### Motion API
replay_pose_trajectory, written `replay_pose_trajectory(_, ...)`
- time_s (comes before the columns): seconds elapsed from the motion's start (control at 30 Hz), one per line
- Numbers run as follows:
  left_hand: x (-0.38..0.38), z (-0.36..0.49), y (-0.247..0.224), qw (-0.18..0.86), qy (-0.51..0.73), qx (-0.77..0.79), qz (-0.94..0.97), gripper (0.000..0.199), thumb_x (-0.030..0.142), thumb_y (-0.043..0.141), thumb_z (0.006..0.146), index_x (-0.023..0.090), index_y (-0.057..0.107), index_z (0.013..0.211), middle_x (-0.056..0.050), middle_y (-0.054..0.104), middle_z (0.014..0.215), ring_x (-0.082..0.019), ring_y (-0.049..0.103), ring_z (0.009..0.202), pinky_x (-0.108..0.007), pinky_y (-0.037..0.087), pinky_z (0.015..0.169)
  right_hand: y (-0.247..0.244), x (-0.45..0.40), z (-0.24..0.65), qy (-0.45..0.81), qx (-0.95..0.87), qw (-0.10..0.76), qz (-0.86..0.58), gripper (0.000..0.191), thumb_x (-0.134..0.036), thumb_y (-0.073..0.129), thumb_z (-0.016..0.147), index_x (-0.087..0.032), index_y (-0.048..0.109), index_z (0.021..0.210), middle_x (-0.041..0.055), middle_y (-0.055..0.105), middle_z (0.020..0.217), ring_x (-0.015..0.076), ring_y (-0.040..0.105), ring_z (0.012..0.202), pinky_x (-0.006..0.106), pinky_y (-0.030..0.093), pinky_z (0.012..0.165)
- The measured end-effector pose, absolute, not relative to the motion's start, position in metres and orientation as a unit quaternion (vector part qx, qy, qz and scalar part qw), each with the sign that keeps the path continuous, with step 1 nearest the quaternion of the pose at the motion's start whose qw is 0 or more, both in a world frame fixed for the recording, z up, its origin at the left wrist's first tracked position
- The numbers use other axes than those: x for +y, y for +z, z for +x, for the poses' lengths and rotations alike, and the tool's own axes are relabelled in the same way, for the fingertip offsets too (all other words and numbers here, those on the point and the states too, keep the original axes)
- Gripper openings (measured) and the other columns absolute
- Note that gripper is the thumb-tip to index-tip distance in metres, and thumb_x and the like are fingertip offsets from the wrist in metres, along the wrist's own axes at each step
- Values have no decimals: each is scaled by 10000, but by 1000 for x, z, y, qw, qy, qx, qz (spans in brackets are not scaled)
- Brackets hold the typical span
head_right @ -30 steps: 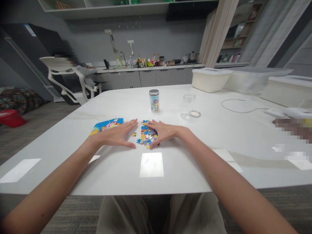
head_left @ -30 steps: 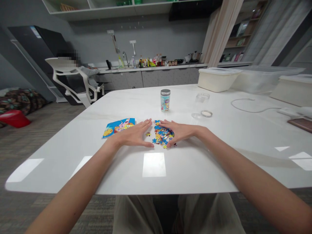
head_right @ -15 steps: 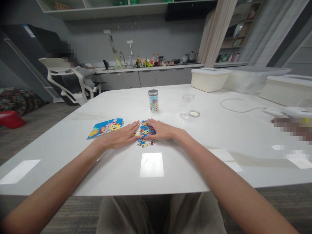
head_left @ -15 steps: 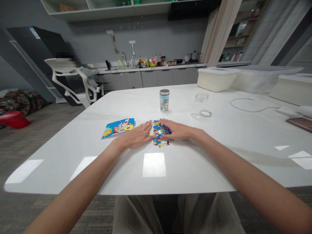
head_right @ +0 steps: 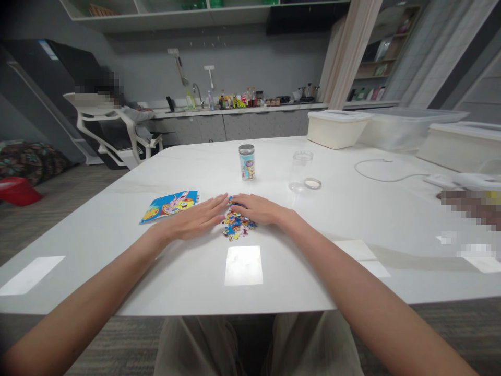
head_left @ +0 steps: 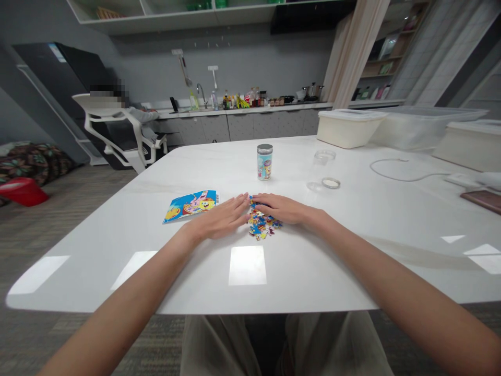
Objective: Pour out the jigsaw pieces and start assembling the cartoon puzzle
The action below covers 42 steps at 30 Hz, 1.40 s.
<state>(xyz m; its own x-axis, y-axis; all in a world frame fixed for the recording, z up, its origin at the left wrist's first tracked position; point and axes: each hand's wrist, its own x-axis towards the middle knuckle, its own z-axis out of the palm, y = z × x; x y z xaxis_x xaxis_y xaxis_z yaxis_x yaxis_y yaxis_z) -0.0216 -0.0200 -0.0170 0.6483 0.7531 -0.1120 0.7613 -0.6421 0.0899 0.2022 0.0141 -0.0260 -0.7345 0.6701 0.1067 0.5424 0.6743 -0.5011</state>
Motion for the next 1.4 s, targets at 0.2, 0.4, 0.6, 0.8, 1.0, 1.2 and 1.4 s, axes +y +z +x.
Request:
replay_pose_trajectory(0.2, -5, -58, -12, -30, -38, 491, 870, 622, 481, 171, 999, 95, 282, 1475, -175, 233, 1572, -268, 212, 1455, -444, 231, 1159, -18, 15, 208, 218, -909, 156, -318, 451, -509, 362, 964, -251, 661, 1182, 45, 621, 1302, 244, 560, 1186, 407, 398, 1053)
replay_pose_trajectory(0.4, 2, -68, -20, -7, -85, 486, 870, 551, 426, 184, 1003, 114, 380, 1413, -171, 335, 1534, -268, 249, 1443, -473, 267, 1145, -25, 17, 207, 203, -904, 150, -345, 483, -500, 377, 968, -259, 531, 1358, 37, 440, 1497, 232, 416, 1359, 421, 316, 1135)
replay_pose_trajectory(0.6, -8, -50, -6, -34, -63, 480, 874, 570, 454, 191, 1002, 102, 413, 1391, -167, 499, 1401, -255, 516, 1240, -395, 388, 1041, -33, 23, 206, 204, -922, 162, -285, 389, -451, 456, 953, -220, 652, 1198, 89, 571, 1378, 267, 525, 1258, 474, 378, 1080)
replay_pose_trajectory(0.8, -12, -42, 0, -80, -19, 420, 904, 499, 455, 264, 996, 132, 553, 1244, -130, 634, 1193, -240, 602, 1065, -382, 433, 942, -32, 22, 206, 193, -921, 196, -275, 301, -371, 441, 968, -216, 687, 1049, 76, 653, 1239, 230, 604, 1122, 419, 448, 1001)
replay_pose_trajectory(1.0, -15, -33, -5, -56, 2, 345, 937, 346, 356, 438, 941, 177, 629, 1167, -86, 669, 1157, -216, 636, 1013, -333, 463, 901, -38, 23, 202, 194, -927, 183, -262, 300, -313, 460, 959, -231, 623, 1198, 72, 583, 1355, 235, 521, 1257, 437, 384, 1074)
replay_pose_trajectory(1.2, -18, -24, -9, -21, 43, 306, 951, 262, 257, 490, 913, 210, 703, 1059, -57, 678, 1130, -167, 654, 922, -288, 484, 879, -25, 18, 202, 204, -921, 179, -279, 307, -265, 392, 970, -166, 668, 1062, 105, 686, 1109, 241, 605, 1036, 423, 458, 934)
replay_pose_trajectory(1.4, -19, -22, -9, -21, 55, 294, 954, 233, 226, 507, 903, 217, 719, 998, -46, 683, 1011, -143, 644, 825, -254, 486, 798, -23, 20, 204, 201, -917, 200, -281, 251, -204, 431, 933, -179, 662, 1027, 92, 659, 1080, 213, 600, 1019, 385, 461, 940)
